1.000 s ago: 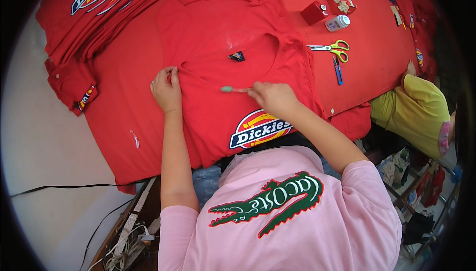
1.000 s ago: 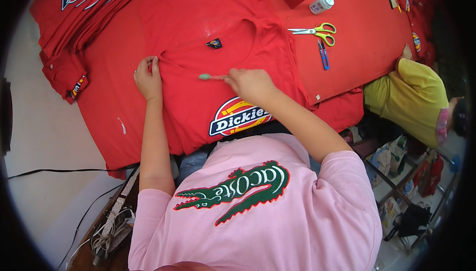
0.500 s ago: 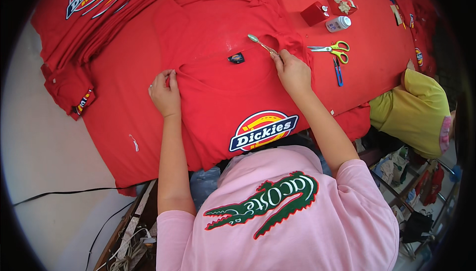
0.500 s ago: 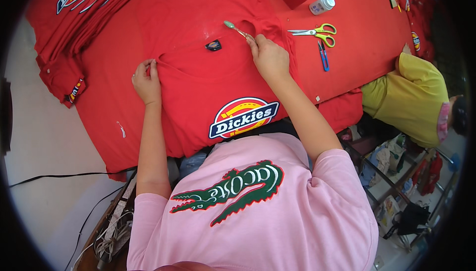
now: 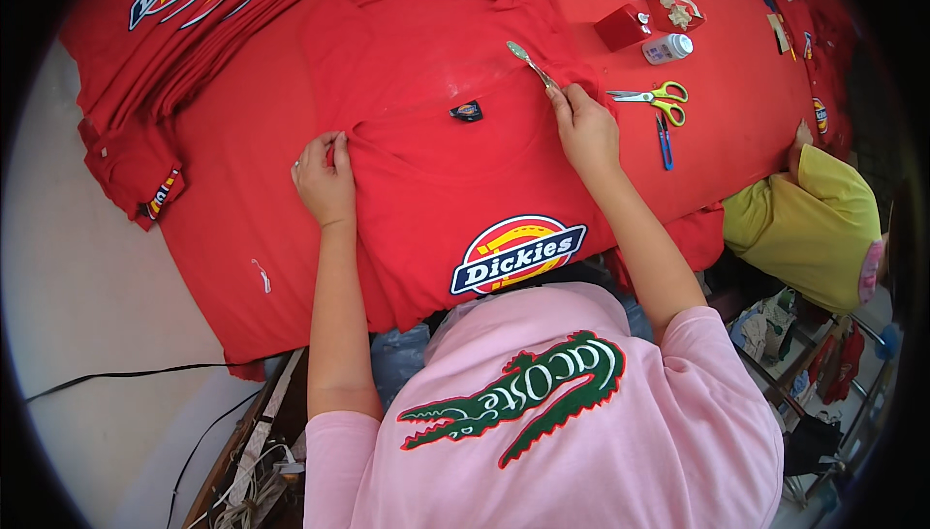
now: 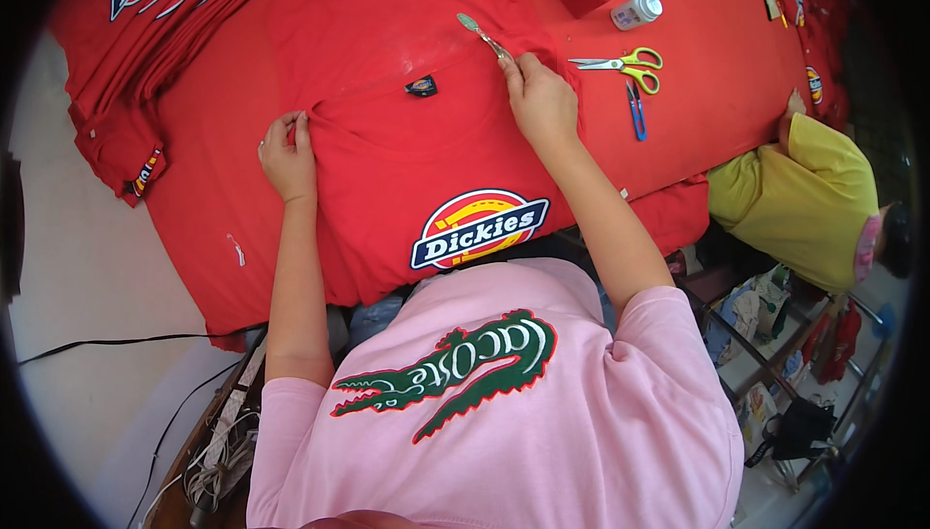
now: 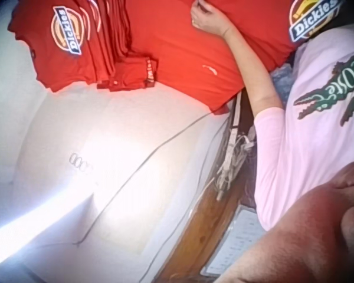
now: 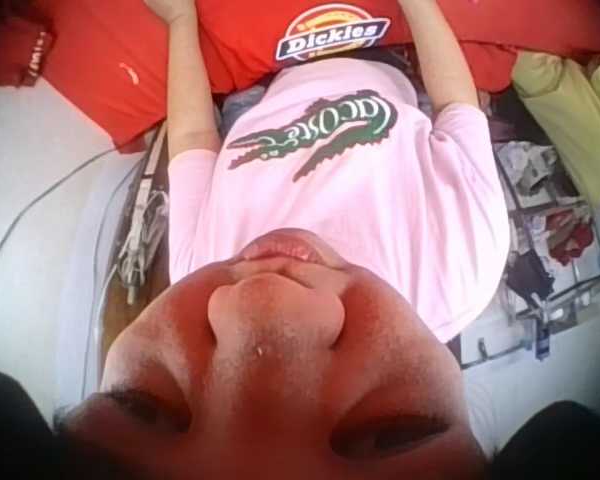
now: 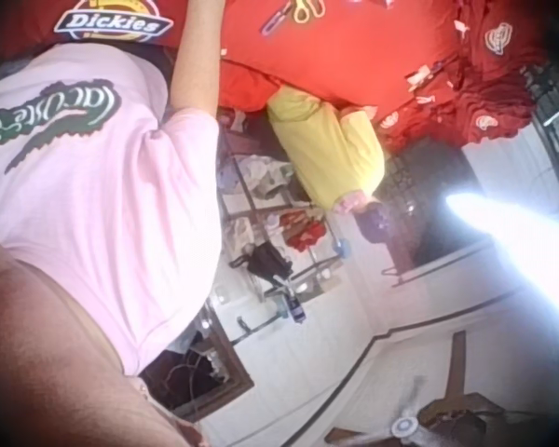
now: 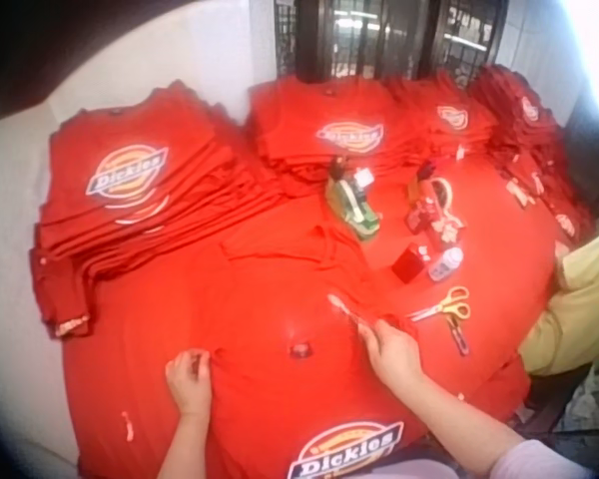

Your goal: The person removes loose threads from red shirts using a blade and a brush. They then write in a notebook with a pencil.

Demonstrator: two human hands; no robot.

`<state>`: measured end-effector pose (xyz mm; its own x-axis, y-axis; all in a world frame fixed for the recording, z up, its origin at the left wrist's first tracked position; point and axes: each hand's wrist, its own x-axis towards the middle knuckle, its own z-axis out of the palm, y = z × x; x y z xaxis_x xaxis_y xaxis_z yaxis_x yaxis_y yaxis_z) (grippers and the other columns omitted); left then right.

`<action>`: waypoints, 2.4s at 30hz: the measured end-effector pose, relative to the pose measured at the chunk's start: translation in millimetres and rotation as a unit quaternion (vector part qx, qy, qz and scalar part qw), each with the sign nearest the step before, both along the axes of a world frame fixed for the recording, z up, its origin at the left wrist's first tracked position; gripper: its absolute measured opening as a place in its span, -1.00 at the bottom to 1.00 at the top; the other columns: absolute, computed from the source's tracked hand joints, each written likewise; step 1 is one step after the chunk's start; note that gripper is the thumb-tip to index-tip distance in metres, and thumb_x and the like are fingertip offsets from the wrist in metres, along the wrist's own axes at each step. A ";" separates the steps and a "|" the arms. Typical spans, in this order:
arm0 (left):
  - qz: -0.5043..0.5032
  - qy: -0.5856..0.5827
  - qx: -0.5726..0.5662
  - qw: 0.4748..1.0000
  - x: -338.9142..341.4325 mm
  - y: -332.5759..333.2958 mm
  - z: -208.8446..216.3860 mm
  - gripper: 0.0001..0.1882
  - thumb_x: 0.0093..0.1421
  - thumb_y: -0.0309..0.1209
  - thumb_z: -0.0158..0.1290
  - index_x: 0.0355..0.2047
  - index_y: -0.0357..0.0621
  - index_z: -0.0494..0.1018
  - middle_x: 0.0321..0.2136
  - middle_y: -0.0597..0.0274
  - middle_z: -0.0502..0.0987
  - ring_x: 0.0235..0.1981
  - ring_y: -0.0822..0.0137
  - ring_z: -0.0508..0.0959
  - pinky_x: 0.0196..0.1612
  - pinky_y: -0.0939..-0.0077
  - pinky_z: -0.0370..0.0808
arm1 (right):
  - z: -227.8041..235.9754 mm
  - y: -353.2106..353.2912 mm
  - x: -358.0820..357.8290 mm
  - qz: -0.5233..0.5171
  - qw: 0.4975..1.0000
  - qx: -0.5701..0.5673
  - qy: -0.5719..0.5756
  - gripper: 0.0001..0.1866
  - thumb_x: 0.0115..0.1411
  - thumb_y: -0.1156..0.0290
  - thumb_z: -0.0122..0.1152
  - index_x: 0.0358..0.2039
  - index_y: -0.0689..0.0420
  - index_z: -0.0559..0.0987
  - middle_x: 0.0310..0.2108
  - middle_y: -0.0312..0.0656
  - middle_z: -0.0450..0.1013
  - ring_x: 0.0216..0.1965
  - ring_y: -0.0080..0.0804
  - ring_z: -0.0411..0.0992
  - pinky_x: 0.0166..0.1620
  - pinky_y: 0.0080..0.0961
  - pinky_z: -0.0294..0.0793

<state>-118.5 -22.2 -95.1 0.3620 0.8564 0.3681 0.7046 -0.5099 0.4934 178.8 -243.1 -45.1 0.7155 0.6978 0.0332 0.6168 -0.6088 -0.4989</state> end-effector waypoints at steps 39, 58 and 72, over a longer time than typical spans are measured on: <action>-0.253 0.136 -0.002 0.958 81.1 -102.9 21.5 -0.40 0.36 -0.09 0.11 0.35 0.00 0.42 0.47 0.24 0.28 0.51 0.12 0.18 0.51 -0.17 -0.04 | 0.2 -7.2 -37.5 0.077 0.993 -0.084 0.035 -0.60 0.50 0.03 0.01 -0.22 0.12 0.55 -0.47 0.12 0.58 -0.38 0.20 0.58 -0.32 0.08 0.54; -0.228 0.141 0.000 0.964 74.3 -102.6 7.7 -0.43 0.32 -0.06 0.13 0.26 -0.06 0.50 0.49 0.29 0.24 0.53 0.15 0.14 0.53 -0.14 -0.05 | 9.4 -7.6 -43.5 0.019 0.991 -0.126 -0.051 -0.61 0.50 0.08 0.05 -0.34 0.13 0.52 -0.55 0.08 0.55 -0.49 0.12 0.57 -0.42 0.01 0.54; -0.229 0.132 -0.003 0.964 74.3 -102.8 9.5 -0.42 0.30 -0.09 0.16 0.26 -0.05 0.49 0.49 0.31 0.25 0.53 0.16 0.15 0.52 -0.13 -0.03 | 11.4 -10.2 -45.2 0.068 0.987 -0.117 -0.081 -0.63 0.48 0.13 0.06 -0.38 0.13 0.55 -0.58 0.03 0.57 -0.53 0.05 0.61 -0.47 -0.06 0.59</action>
